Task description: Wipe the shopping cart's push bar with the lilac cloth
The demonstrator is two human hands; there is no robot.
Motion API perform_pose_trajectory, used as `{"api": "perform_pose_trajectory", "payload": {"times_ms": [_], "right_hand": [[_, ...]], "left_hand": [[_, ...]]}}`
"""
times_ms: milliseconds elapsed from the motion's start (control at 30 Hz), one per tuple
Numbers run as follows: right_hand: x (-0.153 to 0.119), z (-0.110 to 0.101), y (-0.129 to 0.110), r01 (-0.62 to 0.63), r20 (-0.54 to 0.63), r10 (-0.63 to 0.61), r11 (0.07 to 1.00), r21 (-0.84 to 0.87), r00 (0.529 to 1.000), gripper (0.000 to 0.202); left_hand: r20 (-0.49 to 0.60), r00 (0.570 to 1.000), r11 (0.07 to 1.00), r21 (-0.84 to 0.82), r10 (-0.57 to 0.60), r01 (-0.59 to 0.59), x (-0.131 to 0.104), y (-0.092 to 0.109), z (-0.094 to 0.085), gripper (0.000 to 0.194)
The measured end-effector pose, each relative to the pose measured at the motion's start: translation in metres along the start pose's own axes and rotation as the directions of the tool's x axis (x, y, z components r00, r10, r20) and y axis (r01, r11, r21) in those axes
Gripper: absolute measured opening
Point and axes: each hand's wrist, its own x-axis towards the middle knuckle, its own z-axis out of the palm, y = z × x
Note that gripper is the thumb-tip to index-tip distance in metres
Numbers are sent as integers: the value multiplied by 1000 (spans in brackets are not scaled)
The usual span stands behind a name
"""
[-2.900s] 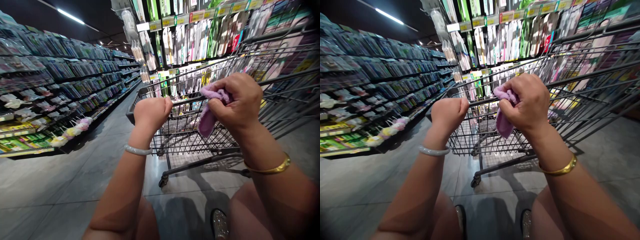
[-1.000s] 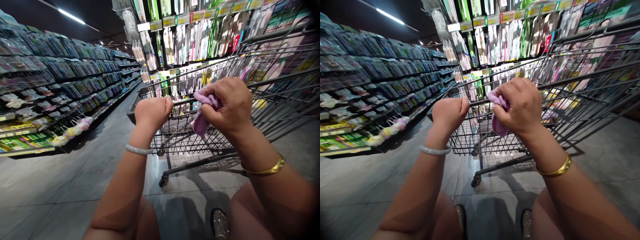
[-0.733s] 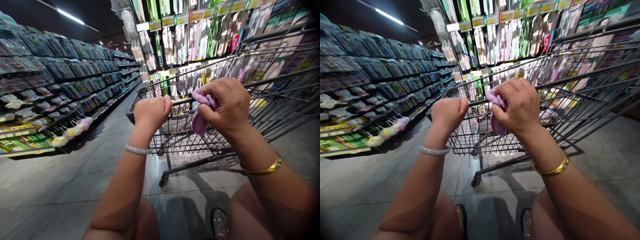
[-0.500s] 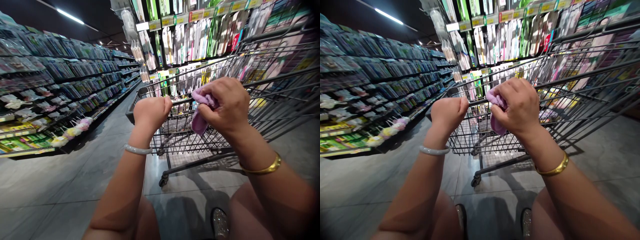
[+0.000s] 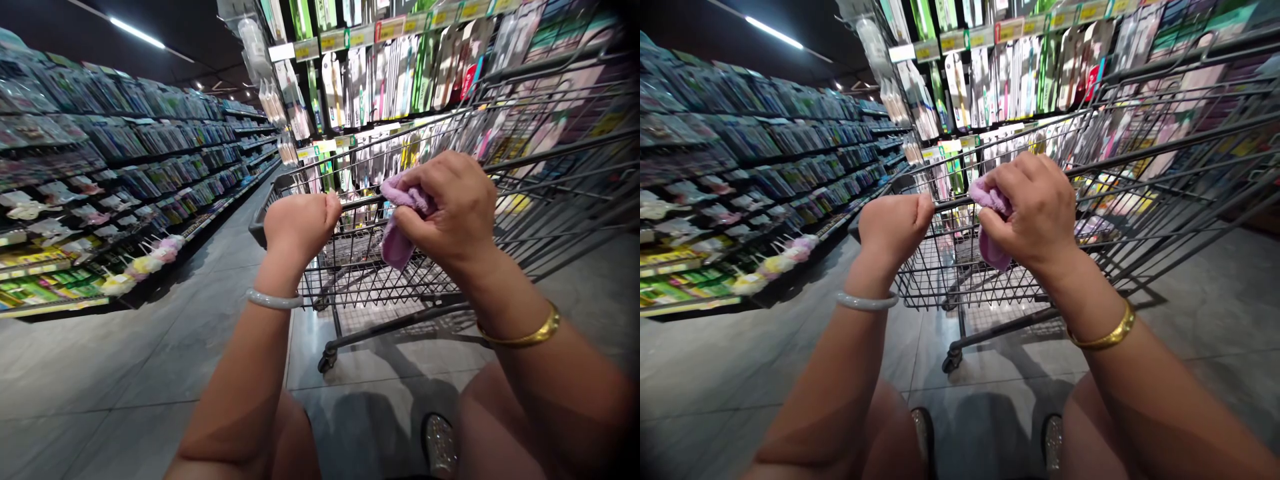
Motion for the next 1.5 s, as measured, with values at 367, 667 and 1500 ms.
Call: {"api": "perform_pose_trajectory", "payload": {"times_ms": [367, 667, 1500], "right_hand": [[1, 1, 0, 19, -10, -19, 1000, 10, 1000, 15], [1, -2, 1, 61, 13, -62, 996, 69, 998, 9], [3, 0, 2, -71, -66, 73, 997, 33, 995, 9]], "left_hand": [[-10, 1000, 1000, 9, -3, 3, 1, 0, 0, 62], [-4, 1000, 1000, -11, -1, 1, 1, 0, 0, 62], [-10, 1000, 1000, -26, 8, -8, -1, -1, 0, 63]]}}
